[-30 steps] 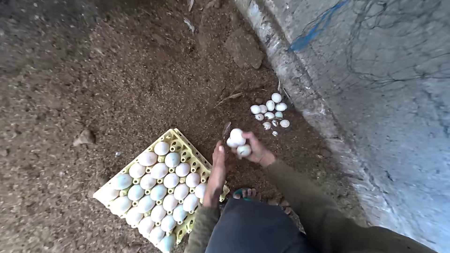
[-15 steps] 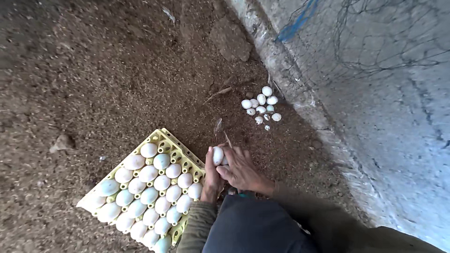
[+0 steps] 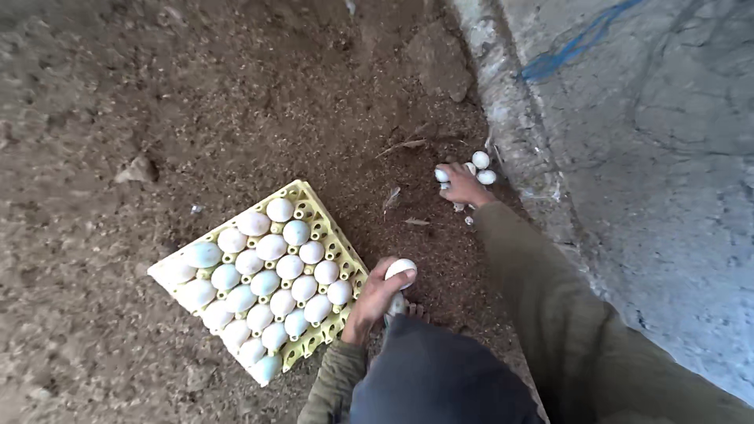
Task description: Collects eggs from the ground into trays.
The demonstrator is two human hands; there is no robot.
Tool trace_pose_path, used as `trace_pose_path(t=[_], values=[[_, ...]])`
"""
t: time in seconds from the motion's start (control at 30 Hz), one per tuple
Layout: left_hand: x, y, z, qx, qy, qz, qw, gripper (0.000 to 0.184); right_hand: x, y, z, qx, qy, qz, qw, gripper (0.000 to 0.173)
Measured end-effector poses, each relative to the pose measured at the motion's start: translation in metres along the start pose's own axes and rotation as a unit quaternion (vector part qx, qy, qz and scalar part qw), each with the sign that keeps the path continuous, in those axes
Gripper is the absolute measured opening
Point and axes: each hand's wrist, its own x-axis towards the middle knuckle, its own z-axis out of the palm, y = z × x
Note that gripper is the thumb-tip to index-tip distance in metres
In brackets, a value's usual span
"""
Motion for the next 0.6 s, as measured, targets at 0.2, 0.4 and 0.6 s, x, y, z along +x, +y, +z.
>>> trace_pose_path(t=[0.2,0.4,0.6], values=[[-0.07,0.013,-0.026,0.229,0.162,0.124,0.952,0.049,0.004,0.009,-0.015,-0.057,-0.053,-0.056,0.995,0.083],[-0.142,-0.011,-0.062,0.354,0.408,0.058,0.84,0.053,0.008,-0.009,-0.03,-0.141,-0.117,-0.084,0.979,0.092],[-0.173,-0.061,-0.081,0.405,0.504,-0.077,0.759,0.048,0.017,-0.005,-0.031,-0.203,-0.13,-0.105,0.965,0.097]])
